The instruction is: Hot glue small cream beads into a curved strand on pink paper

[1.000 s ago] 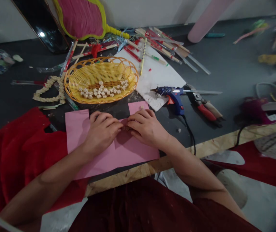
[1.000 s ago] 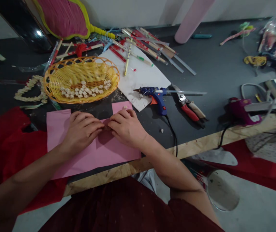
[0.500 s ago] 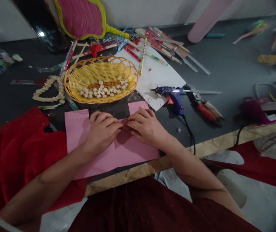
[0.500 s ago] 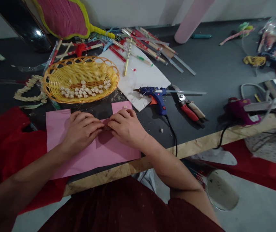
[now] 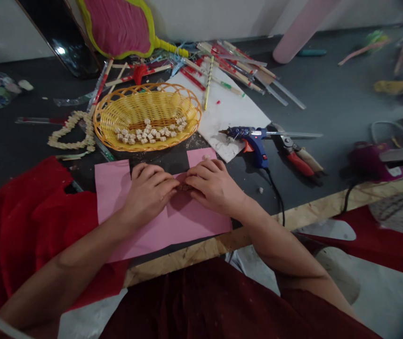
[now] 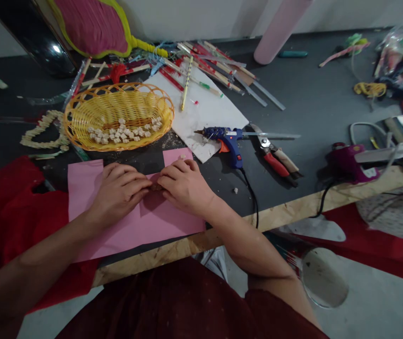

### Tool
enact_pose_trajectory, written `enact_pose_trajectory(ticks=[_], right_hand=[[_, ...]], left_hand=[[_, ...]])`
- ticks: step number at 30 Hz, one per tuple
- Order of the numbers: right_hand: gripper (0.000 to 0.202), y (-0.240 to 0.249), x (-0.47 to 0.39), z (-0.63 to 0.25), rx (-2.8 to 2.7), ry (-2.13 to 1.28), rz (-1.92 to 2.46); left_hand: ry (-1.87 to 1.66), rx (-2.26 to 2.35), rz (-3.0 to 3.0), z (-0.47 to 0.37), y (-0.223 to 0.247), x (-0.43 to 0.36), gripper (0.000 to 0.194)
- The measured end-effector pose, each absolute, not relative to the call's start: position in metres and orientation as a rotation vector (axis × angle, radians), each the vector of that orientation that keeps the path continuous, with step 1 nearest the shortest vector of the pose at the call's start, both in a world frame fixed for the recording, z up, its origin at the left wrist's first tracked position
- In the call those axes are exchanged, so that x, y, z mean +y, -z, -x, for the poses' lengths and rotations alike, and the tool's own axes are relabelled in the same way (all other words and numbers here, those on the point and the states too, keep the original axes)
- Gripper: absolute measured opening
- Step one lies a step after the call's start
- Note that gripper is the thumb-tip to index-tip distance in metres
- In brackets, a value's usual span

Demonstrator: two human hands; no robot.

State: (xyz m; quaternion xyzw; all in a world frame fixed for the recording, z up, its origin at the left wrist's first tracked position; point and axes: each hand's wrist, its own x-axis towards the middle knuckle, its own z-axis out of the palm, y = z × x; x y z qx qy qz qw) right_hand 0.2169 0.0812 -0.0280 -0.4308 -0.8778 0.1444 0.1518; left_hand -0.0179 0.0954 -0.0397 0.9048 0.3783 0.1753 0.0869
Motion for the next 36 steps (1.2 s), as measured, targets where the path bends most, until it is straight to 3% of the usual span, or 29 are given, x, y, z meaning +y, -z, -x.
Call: enact_pose_trajectory(ticks=[36], right_hand=[[0.015, 0.028, 0.081, -0.217, -2.536, -0.417, 1.24]], left_hand=[[-0.532, 1.105, -2.695, 0.019, 0.029, 0.097, 0.023]])
